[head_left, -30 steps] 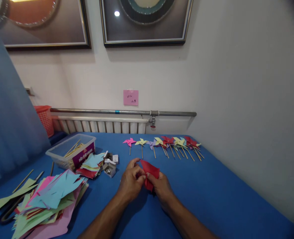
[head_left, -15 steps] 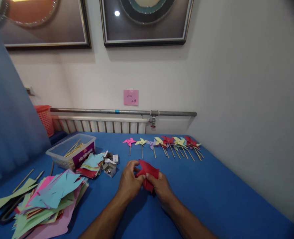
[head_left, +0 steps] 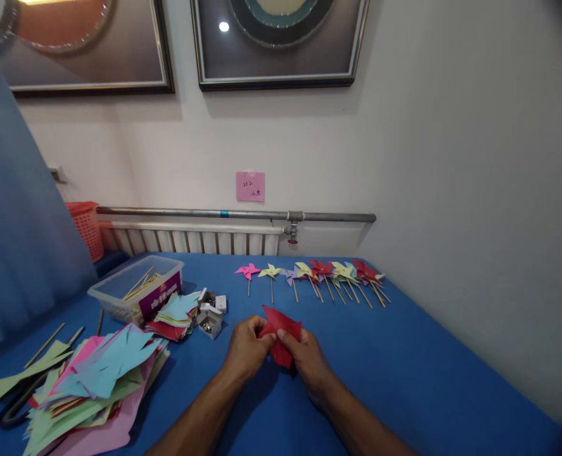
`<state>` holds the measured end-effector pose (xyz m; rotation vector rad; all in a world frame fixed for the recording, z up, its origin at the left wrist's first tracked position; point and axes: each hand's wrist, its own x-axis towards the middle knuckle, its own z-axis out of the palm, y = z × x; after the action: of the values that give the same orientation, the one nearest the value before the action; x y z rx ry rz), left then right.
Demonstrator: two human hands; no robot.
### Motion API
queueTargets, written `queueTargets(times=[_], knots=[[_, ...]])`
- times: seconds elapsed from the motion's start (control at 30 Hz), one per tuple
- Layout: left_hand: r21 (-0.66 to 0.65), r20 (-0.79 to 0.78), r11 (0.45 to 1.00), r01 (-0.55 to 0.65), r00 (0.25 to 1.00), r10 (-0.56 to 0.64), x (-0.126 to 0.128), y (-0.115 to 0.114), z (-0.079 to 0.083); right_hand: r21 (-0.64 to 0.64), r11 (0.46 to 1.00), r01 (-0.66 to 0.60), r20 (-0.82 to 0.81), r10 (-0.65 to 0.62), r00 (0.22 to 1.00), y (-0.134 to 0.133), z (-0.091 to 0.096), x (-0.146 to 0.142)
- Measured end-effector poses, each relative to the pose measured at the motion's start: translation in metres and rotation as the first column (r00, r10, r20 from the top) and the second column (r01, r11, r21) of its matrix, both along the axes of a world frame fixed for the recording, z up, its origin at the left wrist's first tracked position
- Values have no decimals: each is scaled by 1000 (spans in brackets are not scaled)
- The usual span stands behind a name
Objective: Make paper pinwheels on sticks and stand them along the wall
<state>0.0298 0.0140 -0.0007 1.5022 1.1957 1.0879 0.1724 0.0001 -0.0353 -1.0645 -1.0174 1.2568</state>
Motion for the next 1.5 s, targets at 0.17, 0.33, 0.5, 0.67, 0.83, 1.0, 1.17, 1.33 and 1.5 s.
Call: queueTargets(times=[0.17, 0.33, 0.5, 0.67, 0.83, 1.0, 1.17, 1.33, 1.5], knots=[[32, -41, 999, -19, 999, 20, 1, 1, -4, -36, 999, 23, -28, -24, 999, -3, 8, -3], [7, -17, 1000, 10, 1000, -10, 2, 4, -10, -59, 995, 83, -28, -84, 996, -3, 10, -4], [-81, 122, 996, 45, 992, -35, 1, 5, -3, -9, 996, 88, 51, -87, 995, -1, 8, -2], [-149, 172, 987, 54, 985, -28, -2, 5, 5, -6, 995, 102, 106, -101, 989, -1, 9, -1], [-138, 144, 982, 125, 984, -105, -4, 3, 4, 18, 993, 120, 97, -121, 988, 0, 7, -2], [-133, 137, 979, 151, 982, -133, -7, 4, 3, 9, 993, 116, 108, -116, 987, 0, 4, -2], [-118, 124, 984, 132, 985, -118, -7, 6, 1, 31, 993, 116, 137, -119, 983, -1, 5, 0], [-107, 176, 988, 112, 980, -92, -5, 10, -7, 30, 994, 104, 136, -107, 985, -1, 3, -1], [-73, 238, 992, 105, 968, -85, -1, 13, -16, 34, 998, 51, 106, -54, 993, -3, 6, -4]])
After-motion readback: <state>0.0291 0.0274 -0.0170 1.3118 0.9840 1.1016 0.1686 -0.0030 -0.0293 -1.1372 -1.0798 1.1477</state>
